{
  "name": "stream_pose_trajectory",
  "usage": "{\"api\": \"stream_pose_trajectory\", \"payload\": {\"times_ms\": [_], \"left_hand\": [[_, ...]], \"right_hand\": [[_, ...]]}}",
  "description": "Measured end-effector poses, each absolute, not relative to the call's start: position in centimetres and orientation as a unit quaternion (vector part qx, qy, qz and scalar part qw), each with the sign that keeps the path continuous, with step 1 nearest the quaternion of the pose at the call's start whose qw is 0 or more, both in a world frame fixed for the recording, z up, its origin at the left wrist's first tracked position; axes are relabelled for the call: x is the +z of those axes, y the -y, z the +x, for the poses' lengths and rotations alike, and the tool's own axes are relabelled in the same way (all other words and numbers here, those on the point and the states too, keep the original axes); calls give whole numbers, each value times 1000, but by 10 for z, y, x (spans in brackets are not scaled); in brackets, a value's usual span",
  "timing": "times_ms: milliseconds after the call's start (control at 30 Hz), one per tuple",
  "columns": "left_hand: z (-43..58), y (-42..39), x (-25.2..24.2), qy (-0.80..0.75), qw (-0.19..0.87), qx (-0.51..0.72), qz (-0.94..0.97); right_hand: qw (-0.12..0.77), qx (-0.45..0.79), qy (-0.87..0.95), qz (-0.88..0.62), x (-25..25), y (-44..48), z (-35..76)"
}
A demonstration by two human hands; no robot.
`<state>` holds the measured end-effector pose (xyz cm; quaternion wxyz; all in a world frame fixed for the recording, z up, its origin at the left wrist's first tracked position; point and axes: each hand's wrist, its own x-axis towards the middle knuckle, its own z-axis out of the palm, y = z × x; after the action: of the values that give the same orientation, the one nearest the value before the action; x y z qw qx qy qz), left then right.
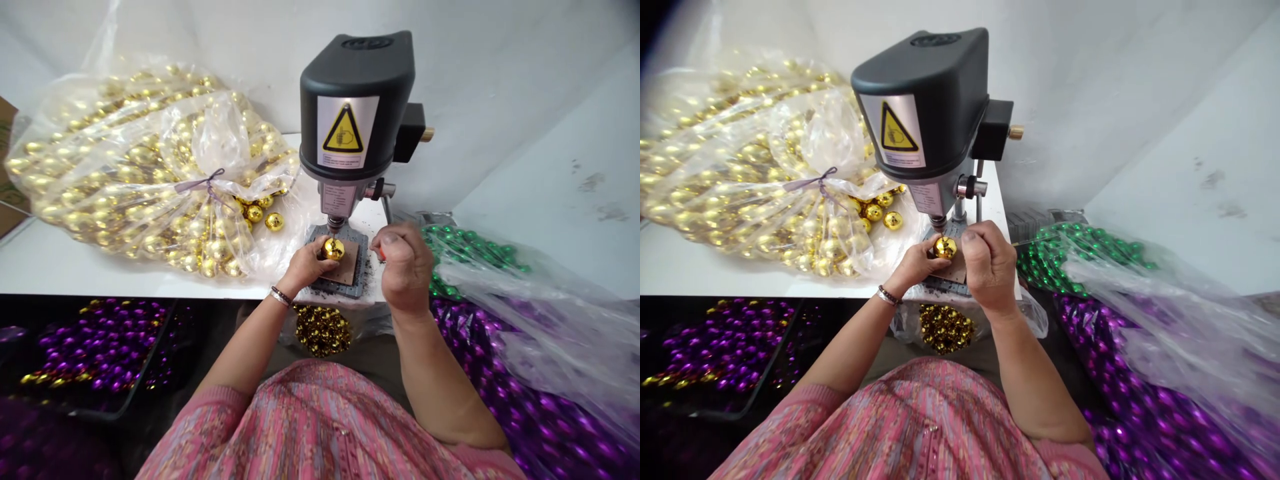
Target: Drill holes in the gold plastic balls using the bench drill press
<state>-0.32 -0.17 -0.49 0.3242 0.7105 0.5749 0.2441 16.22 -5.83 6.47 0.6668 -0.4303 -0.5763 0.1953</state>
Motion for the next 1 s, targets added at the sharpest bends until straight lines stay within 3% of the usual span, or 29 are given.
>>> {"api": "stream_pose_trajectory", "payload": {"times_ms": [367, 733, 1000], "left_hand": [[-4, 1, -14, -545, 363, 285, 700], [-13, 10, -14, -499, 358, 309, 726], [-52, 35, -10, -415, 397, 264, 775]], "right_hand": [[705, 222, 540, -402, 23, 46, 159], [715, 297, 480, -413, 116, 47, 157], [727, 332, 440, -410, 115, 51, 155]]}}
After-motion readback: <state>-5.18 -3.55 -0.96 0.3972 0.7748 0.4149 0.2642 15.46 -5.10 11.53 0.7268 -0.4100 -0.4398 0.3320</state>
